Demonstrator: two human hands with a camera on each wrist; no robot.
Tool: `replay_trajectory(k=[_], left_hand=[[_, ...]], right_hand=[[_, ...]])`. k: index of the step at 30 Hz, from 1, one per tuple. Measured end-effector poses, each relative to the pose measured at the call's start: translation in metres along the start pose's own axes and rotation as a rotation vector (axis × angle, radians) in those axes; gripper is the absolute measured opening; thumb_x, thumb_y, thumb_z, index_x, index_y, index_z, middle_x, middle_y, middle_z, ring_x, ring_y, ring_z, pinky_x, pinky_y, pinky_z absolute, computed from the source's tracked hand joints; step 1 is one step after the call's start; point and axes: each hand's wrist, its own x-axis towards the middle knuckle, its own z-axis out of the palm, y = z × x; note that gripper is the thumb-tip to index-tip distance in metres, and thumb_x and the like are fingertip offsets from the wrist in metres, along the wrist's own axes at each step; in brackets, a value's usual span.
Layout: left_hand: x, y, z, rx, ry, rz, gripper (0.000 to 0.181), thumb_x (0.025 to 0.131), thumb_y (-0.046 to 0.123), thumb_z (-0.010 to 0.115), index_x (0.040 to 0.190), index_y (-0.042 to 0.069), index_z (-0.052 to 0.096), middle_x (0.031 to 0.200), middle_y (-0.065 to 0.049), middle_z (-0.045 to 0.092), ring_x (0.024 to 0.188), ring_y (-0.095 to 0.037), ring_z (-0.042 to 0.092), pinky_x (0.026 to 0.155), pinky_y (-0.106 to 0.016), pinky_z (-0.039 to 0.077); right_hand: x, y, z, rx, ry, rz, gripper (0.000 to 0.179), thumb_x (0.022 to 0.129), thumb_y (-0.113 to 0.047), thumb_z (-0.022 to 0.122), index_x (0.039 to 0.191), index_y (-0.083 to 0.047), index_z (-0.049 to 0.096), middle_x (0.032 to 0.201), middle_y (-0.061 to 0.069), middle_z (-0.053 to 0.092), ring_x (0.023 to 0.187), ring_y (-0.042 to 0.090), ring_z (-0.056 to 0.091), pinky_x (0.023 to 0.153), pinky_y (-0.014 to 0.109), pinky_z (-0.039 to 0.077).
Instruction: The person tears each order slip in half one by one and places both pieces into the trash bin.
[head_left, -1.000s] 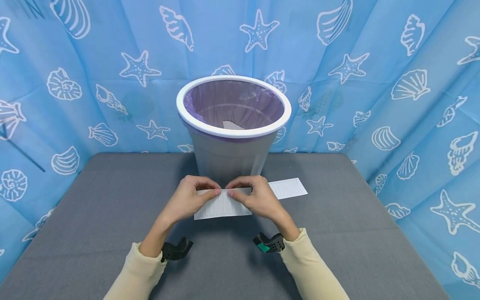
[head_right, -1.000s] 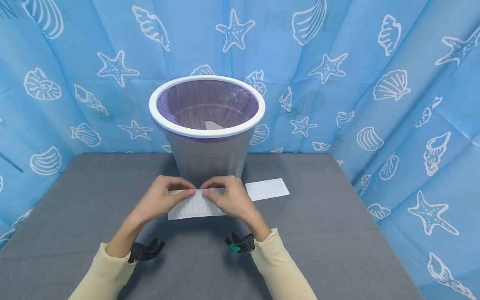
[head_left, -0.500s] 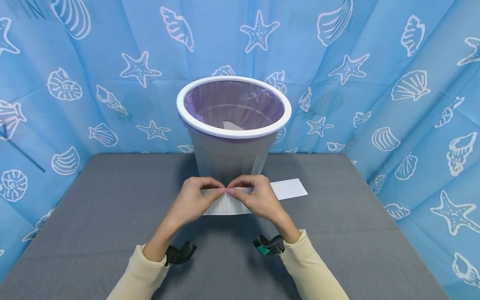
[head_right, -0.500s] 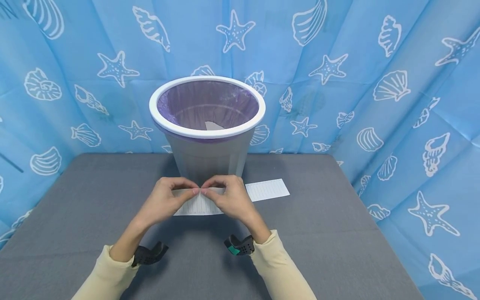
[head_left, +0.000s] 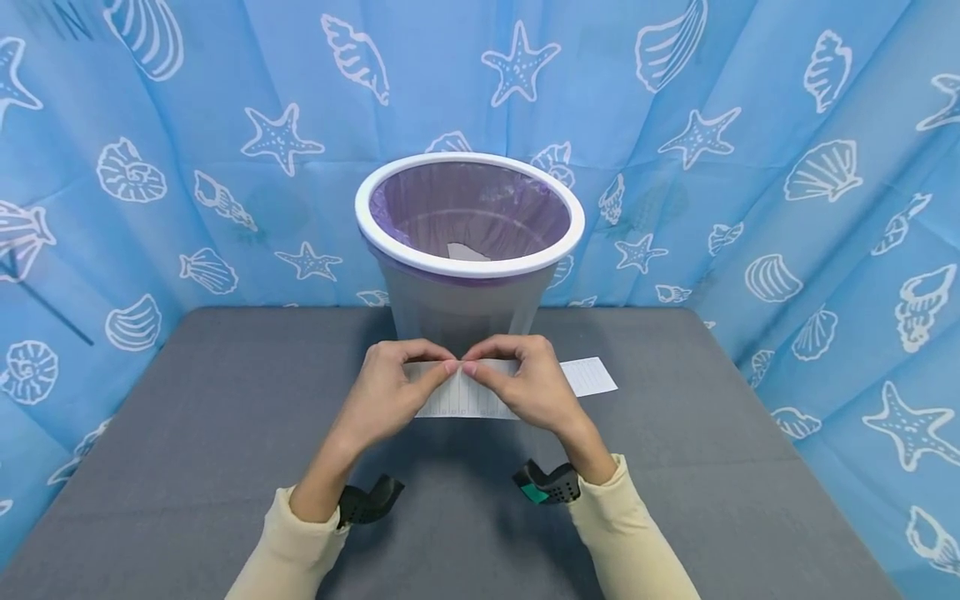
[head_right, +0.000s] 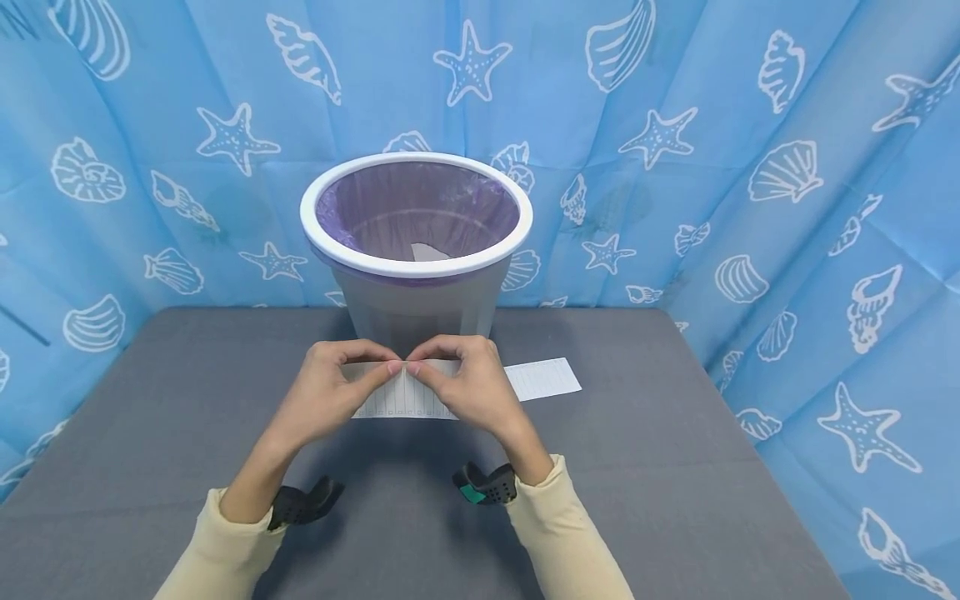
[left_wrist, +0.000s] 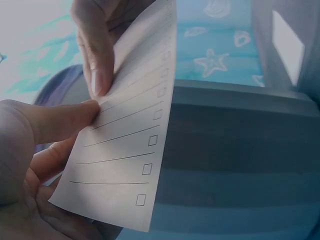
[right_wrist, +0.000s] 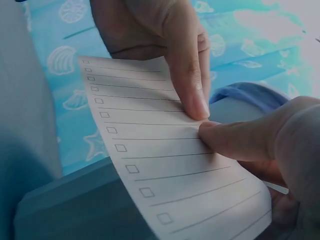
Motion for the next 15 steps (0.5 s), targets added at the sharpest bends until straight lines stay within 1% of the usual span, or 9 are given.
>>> replay_trajectory(k=[6,11,15], left_hand=[[0.0045,0.0071,-0.0011,-0.033,0.006,-0.01,0.01,0.096,0.013,0.071,0.099,0.007,0.079,0.096,-0.001,0.075,0.088,-0.016,0.068,0.075,-0.039,0.056],[0.0022,0.0058,-0.001,-0.04,0.007,-0.024,0.009,0.096,0.011,0.071,0.098,0.007,0.079,0.096,-0.002,0.075,0.087,-0.016,0.067,0.075,-0.039,0.054],[0.0025,0.0035,-0.0007,-0.083,0.005,-0.021,0.009,0.096,0.011,0.071,0.098,0.006,0.078,0.095,-0.003,0.075,0.082,-0.016,0.066,0.071,-0.037,0.053]], right_hand=[[0.0039,-0.003,-0.0044,0.011,0.026,0.001,0.004,0.09,-0.007,0.078,0.094,-0.007,0.08,0.089,0.001,0.075,0.076,0.016,0.065,0.066,0.03,0.051],[0.004,-0.0015,-0.0027,0.004,0.007,-0.006,0.004,0.089,-0.009,0.079,0.093,-0.008,0.08,0.089,-0.001,0.075,0.078,0.016,0.065,0.067,0.029,0.05],[0.0049,-0.0008,-0.0017,0.0,0.022,-0.023,0.003,0.089,-0.008,0.079,0.091,-0.007,0.08,0.086,-0.001,0.075,0.077,0.016,0.065,0.067,0.028,0.05]])
